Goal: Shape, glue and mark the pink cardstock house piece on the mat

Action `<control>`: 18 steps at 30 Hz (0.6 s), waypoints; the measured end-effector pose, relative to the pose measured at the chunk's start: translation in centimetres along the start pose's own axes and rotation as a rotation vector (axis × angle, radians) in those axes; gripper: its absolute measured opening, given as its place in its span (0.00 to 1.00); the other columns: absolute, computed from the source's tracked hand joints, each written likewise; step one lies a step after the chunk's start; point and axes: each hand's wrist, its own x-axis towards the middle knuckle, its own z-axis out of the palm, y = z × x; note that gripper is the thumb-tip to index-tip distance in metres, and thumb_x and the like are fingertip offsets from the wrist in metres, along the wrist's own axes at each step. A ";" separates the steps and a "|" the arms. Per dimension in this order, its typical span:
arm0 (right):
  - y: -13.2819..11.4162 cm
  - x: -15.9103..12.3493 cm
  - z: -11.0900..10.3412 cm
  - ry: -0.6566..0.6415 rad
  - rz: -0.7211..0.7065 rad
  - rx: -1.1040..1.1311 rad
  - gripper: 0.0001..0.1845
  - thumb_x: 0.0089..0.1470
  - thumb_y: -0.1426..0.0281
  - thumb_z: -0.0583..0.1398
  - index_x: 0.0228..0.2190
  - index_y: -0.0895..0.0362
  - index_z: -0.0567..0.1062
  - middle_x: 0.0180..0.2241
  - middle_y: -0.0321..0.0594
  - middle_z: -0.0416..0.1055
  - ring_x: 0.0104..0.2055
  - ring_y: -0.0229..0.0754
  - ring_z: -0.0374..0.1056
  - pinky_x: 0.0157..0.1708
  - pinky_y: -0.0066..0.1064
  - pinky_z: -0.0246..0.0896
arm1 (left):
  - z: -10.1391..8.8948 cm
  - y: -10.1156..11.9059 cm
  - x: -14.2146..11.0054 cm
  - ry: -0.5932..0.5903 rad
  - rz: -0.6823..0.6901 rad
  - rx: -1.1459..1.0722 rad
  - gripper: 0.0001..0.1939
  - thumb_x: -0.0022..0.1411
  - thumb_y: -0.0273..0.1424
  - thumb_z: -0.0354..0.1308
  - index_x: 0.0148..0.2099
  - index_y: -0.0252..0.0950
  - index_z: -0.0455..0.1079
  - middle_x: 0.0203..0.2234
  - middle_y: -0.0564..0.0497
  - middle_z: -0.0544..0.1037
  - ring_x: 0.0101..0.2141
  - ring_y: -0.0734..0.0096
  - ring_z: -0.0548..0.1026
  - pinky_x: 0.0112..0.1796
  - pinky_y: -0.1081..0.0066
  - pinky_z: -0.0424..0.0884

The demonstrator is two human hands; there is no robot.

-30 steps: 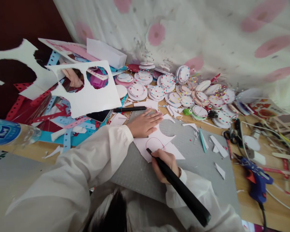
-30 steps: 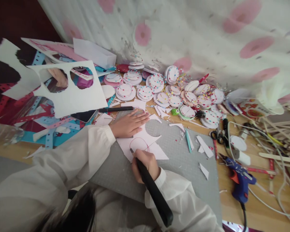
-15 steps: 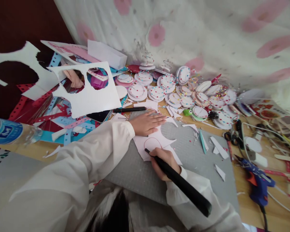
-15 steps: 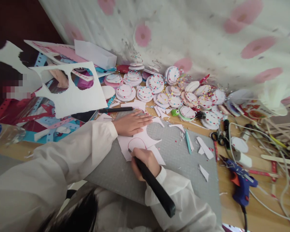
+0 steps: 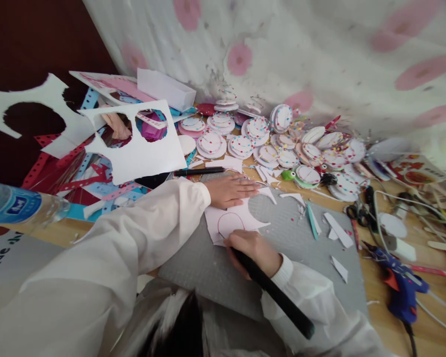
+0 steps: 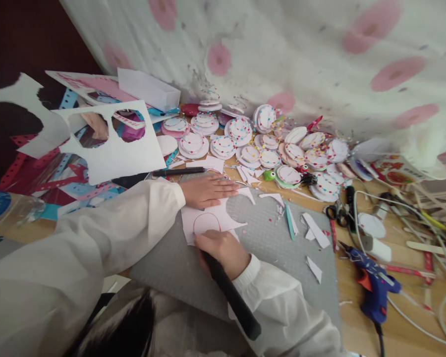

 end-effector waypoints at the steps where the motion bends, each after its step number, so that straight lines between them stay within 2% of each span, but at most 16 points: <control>1: 0.1 0.2 0.0 0.022 0.005 0.008 0.07 0.48 0.77 0.53 0.26 0.53 0.63 0.21 0.35 0.65 0.22 0.37 0.61 0.22 0.27 0.53 | 0.1 -0.3 0.1 0.006 0.028 -0.002 0.28 0.69 0.34 0.41 0.68 0.35 0.51 0.67 0.48 0.54 0.66 0.69 0.50 0.65 0.62 0.42; 4: 0.6 0.1 0.3 0.111 0.011 0.040 0.07 0.48 0.77 0.53 0.30 0.53 0.64 0.22 0.35 0.67 0.23 0.37 0.63 0.24 0.26 0.56 | 0.3 -0.8 0.4 0.048 0.065 -0.001 0.28 0.69 0.34 0.41 0.68 0.34 0.52 0.66 0.46 0.56 0.66 0.69 0.51 0.65 0.63 0.44; 6: 0.8 -0.3 0.3 0.118 0.004 0.040 0.07 0.48 0.77 0.53 0.30 0.53 0.64 0.21 0.34 0.66 0.22 0.36 0.63 0.23 0.26 0.55 | 0.3 -0.8 0.4 0.066 0.071 -0.002 0.28 0.69 0.34 0.41 0.68 0.35 0.51 0.66 0.46 0.56 0.66 0.69 0.52 0.65 0.63 0.44; 11: 0.7 -0.9 -0.2 0.038 -0.017 0.042 0.06 0.48 0.77 0.52 0.26 0.54 0.63 0.18 0.32 0.62 0.19 0.35 0.58 0.21 0.27 0.49 | 0.1 -0.7 0.3 -0.003 0.048 -0.012 0.28 0.69 0.35 0.39 0.69 0.37 0.48 0.67 0.49 0.53 0.67 0.70 0.49 0.65 0.63 0.42; 15: 0.9 -1.0 -0.6 -0.024 -0.022 0.082 0.05 0.50 0.75 0.52 0.25 0.54 0.62 0.19 0.33 0.63 0.20 0.35 0.57 0.22 0.28 0.49 | -0.1 -0.6 0.4 -0.028 0.029 -0.035 0.29 0.69 0.35 0.39 0.70 0.39 0.47 0.68 0.51 0.51 0.67 0.72 0.48 0.65 0.64 0.41; 18: 1.5 -1.4 -0.4 -0.054 -0.006 0.137 0.09 0.54 0.72 0.53 0.22 0.54 0.62 0.19 0.34 0.64 0.20 0.35 0.58 0.22 0.28 0.51 | -0.3 -0.6 0.4 -0.037 0.017 -0.050 0.29 0.68 0.35 0.39 0.70 0.41 0.47 0.68 0.53 0.51 0.67 0.73 0.48 0.65 0.65 0.43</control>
